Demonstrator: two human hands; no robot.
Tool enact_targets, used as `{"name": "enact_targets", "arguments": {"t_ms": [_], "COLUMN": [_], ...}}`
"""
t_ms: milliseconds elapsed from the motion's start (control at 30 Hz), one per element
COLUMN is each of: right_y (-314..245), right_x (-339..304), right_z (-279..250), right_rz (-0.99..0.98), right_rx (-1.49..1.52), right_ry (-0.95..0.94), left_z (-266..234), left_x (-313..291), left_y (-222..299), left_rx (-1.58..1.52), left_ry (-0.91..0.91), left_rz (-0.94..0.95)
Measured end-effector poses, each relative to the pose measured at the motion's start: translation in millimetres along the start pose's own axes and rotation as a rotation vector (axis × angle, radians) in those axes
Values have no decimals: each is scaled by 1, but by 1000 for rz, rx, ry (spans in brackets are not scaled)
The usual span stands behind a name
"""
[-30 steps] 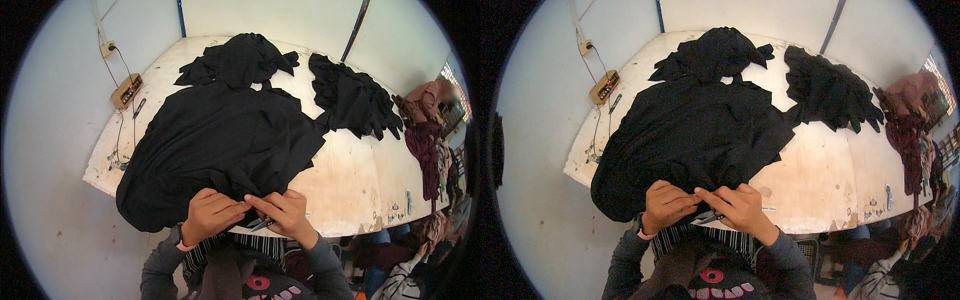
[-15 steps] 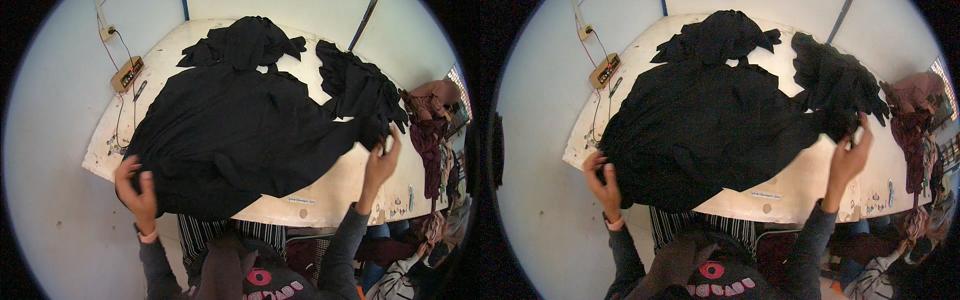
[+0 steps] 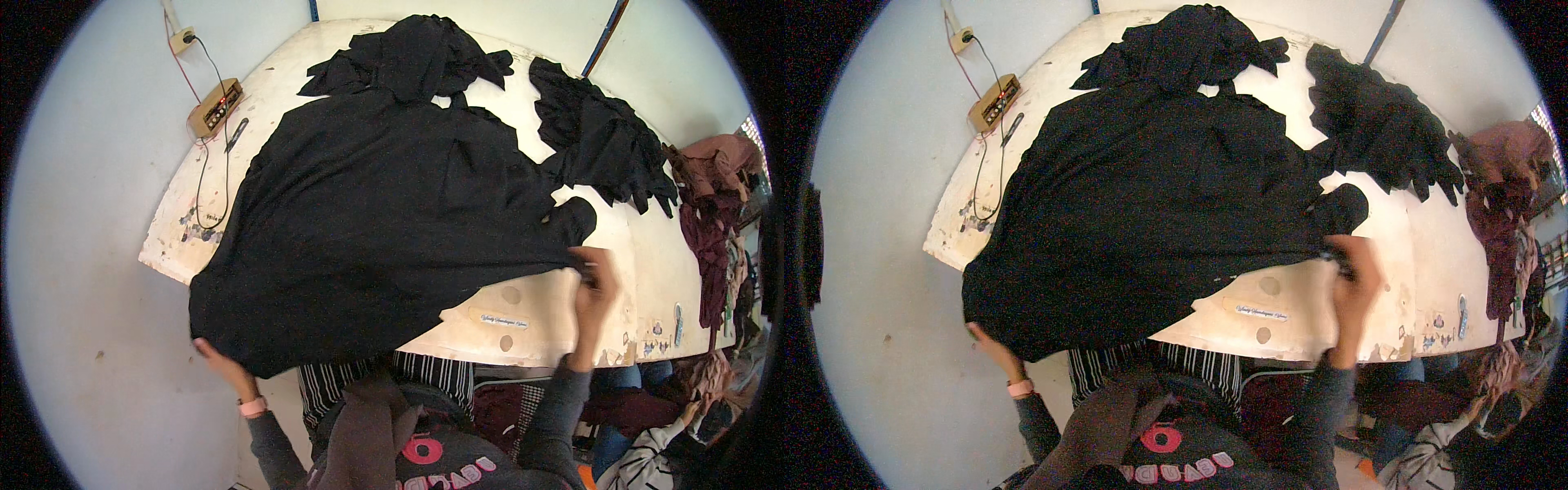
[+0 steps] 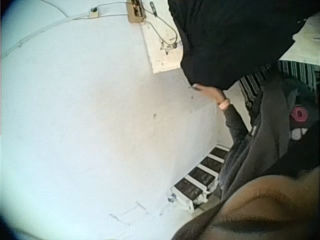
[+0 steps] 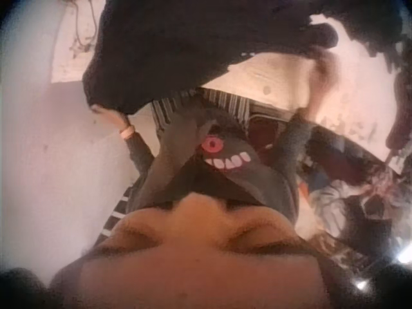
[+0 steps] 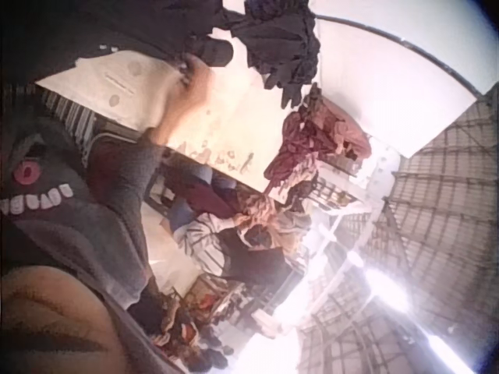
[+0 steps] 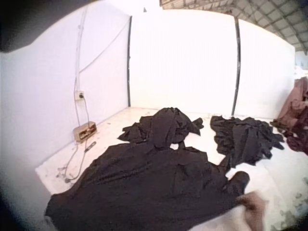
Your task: The person uses a small blade to trim loose threads and fabric edges from a black garment on a work table. They repeatedly lift and reposition the garment to access different areas, then place it back on the table after each cut.
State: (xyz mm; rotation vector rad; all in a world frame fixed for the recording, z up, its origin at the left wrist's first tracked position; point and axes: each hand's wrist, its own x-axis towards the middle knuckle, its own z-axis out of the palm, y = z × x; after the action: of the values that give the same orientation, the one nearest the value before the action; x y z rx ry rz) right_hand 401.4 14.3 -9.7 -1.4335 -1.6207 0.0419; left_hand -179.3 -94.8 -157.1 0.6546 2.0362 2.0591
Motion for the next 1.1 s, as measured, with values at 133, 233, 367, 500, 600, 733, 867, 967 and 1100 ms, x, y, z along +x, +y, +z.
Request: {"name": "enact_targets", "arguments": {"t_ms": [133,233,367,500,600,733,867,967,1100], "right_y": [26,30,93,18,14,-30,-44,-52,-72], "right_x": [32,88,177,174,134,68,33,35,67], "right_z": [-107,-139,-131,-55,-21,25,82,95,65], "right_rz": [-72,-236,-177,-158,-99,46,-202,-6,376], "right_rx": [-269,-217,-513,-598,-25,258,10,144,667], "right_ry": [447,505,474,457,155,-362,-270,-265,-81], "left_z": [-11,62,210,276,279,267,288,316,334], "left_x": [58,110,95,124,71,-20,-73,-99,-89], "left_y": [83,137,232,181,164,207,219,201,190], "left_rx": [204,505,36,98,273,227,487,505,-129], "left_ry": [-51,46,-366,-684,-530,-934,-1242,-1226,-1208], "left_rz": [511,1059,543,443,818,484,376,595,100]}}
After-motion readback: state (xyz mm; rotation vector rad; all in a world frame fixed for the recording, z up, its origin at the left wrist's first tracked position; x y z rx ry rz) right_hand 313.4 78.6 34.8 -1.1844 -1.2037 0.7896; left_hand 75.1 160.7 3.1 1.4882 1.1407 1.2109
